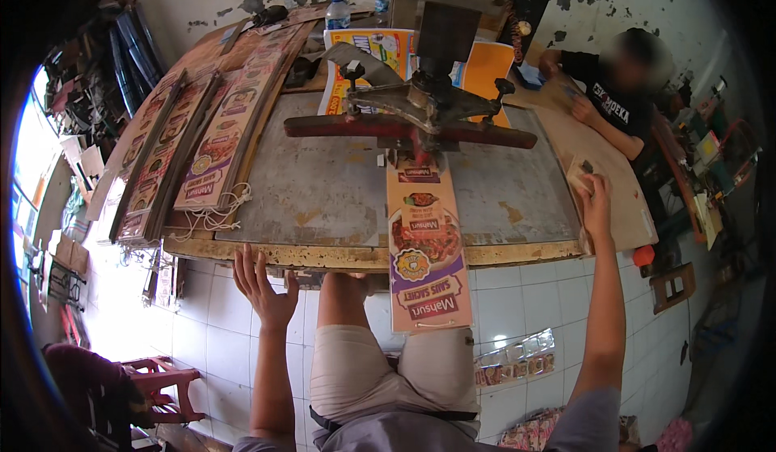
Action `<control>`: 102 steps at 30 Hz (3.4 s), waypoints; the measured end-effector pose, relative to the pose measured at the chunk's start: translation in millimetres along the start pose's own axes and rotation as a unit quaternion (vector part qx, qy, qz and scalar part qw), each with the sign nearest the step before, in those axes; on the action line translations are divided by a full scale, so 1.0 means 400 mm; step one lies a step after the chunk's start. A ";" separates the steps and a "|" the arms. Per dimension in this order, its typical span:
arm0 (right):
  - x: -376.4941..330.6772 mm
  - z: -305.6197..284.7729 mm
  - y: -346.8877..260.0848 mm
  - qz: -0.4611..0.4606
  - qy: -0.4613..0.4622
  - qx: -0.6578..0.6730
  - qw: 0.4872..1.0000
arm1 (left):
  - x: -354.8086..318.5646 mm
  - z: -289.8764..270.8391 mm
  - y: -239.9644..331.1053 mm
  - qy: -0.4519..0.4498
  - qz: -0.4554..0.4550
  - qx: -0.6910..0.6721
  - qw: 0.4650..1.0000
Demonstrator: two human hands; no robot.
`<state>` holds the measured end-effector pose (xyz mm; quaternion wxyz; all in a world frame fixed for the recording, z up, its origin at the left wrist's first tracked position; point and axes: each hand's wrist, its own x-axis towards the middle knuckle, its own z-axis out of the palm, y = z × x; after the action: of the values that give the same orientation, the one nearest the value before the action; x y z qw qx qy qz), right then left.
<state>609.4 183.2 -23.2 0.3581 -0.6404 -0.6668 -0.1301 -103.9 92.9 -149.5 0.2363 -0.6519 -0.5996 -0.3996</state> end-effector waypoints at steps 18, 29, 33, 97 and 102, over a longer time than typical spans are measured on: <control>0.159 0.152 0.229 0.110 0.043 -0.252 0.960 | -0.007 0.148 -0.007 0.157 -0.015 0.010 0.987; 0.149 0.118 0.201 0.101 0.055 -0.213 0.970 | -0.017 0.155 -0.015 0.150 -0.016 0.012 0.988; 0.144 0.116 0.210 0.087 0.059 -0.173 0.979 | -0.022 0.155 -0.018 0.143 -0.020 0.008 0.989; 0.148 0.115 0.227 0.057 0.146 -0.087 0.984 | -0.020 0.151 -0.012 0.137 -0.032 0.011 0.990; 0.149 0.115 0.234 0.067 0.145 -0.079 0.984 | -0.020 0.150 -0.010 0.134 -0.035 0.009 0.990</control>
<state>688.2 271.2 -44.3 0.4075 -0.6841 -0.5512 -0.2493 -93.1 136.2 -190.7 0.3066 -0.5690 -0.5885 -0.4857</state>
